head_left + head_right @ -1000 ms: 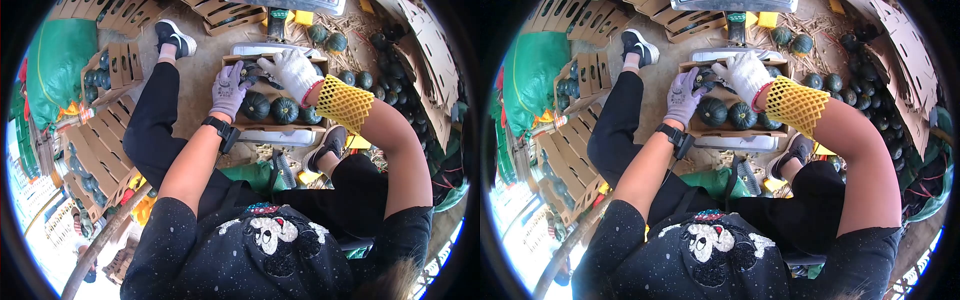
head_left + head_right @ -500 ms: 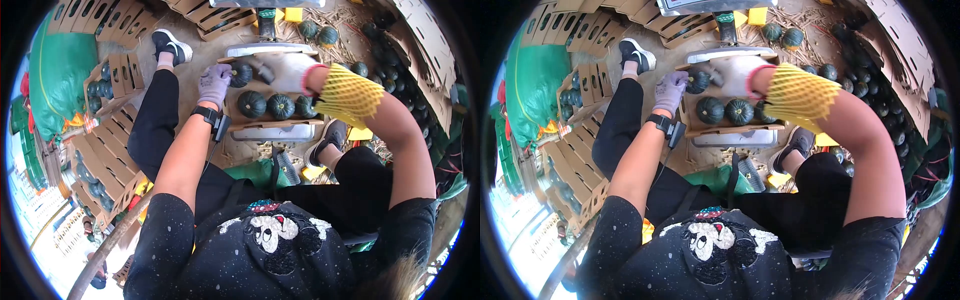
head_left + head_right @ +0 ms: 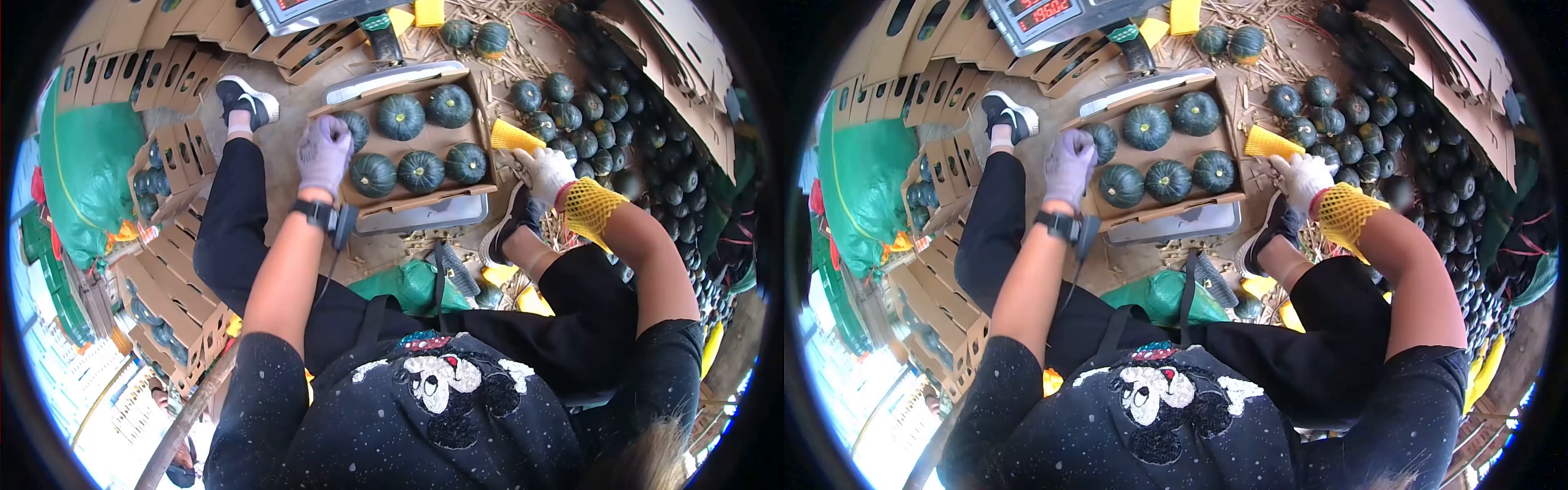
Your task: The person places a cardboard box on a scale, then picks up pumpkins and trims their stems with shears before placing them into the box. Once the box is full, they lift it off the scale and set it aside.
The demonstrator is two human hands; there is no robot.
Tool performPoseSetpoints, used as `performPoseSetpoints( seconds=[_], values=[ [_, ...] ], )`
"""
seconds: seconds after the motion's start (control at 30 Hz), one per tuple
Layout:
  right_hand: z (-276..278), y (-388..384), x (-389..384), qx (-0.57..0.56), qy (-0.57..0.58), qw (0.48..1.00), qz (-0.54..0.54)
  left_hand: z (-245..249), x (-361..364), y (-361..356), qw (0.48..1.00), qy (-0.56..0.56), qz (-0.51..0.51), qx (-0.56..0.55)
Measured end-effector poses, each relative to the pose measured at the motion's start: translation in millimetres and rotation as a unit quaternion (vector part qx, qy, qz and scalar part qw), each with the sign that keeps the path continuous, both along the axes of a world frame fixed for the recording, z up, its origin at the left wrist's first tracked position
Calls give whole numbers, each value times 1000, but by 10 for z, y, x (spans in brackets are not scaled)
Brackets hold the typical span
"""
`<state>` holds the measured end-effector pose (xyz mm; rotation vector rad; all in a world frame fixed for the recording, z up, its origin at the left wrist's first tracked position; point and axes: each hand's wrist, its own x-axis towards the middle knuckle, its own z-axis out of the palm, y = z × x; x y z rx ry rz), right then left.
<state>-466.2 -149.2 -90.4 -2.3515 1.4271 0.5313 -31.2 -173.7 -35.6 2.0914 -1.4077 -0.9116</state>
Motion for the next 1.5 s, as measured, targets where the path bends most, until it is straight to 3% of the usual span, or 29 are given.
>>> performPoseSetpoints(
  seconds=[0.1,0.13,0.17,0.23,0.27,0.3,0.37,0.4,0.43,0.5,0.53,0.57,0.6,0.63,0.7,0.77,0.83,0.9,0.97,1.03,1.1,1.13,1.17,1.2,1.23,1.37,1.43,1.5],
  values=[
    [-100,-8,-49,20,16,1000,15,-173,-63,354,933,-203,-206,-217],
    [-56,-60,-21,36,23,999,21,-105,-123,398,979,-133,-140,-66],
    [-2,-130,15,35,19,999,19,-199,-60,374,978,-136,-143,-67],
    [135,-267,96,130,82,988,0,-404,136,256,998,61,0,-24],
    [103,-319,89,134,82,987,13,-416,196,180,981,175,82,-3],
    [116,-402,96,134,82,988,11,-357,193,137,981,175,80,-3],
    [235,-598,204,172,41,984,-8,-284,184,101,929,324,152,-92],
    [278,-690,286,127,-14,989,-80,-256,186,159,925,356,95,-91],
    [346,-763,387,81,-68,983,-151,130,-130,263,952,285,103,-48],
    [722,-698,602,-113,-325,934,-91,170,-308,650,966,247,-78,20],
    [793,-713,746,-113,-377,919,-17,431,-535,790,962,198,-179,53],
    [855,-726,909,-111,-426,896,58,615,-637,835,921,174,-317,146],
    [936,-719,1109,-40,-336,936,94,798,-738,880,849,152,-456,218],
    [1000,-716,1300,32,-241,961,129,785,-759,936,850,153,-456,217],
    [728,-619,1631,38,-98,990,93,664,-787,1089,862,117,-423,255],
    [511,-554,1836,21,-74,995,66,567,-709,1149,895,173,-332,243],
    [328,-524,2036,-6,-32,999,36,609,-587,1167,952,66,-249,166],
    [209,-542,2171,14,-2,999,31,662,-418,1223,954,81,-221,185],
    [142,-577,2243,27,7,998,56,814,-273,1259,935,190,-117,275],
    [50,-637,2267,44,43,993,103,813,-118,1368,938,215,-91,258],
    [13,-706,2184,40,41,985,160,712,82,1490,937,287,-42,194],
    [128,-698,2128,31,27,987,154,718,148,1512,914,355,15,194],
    [241,-723,2076,57,36,984,164,639,199,1511,914,358,13,189],
    [459,-743,1989,63,4,986,154,509,256,1537,906,389,76,147],
    [676,-761,1872,70,-28,987,145,406,309,1571,892,417,141,106],
    [1223,-886,1096,0,-276,960,35,308,371,1522,923,357,140,35],
    [1118,-1038,557,-45,-289,956,-18,220,400,1501,907,398,138,13],
    [718,-1140,-10,-121,-186,973,-57,238,358,1430,901,396,177,3]
  ],
)
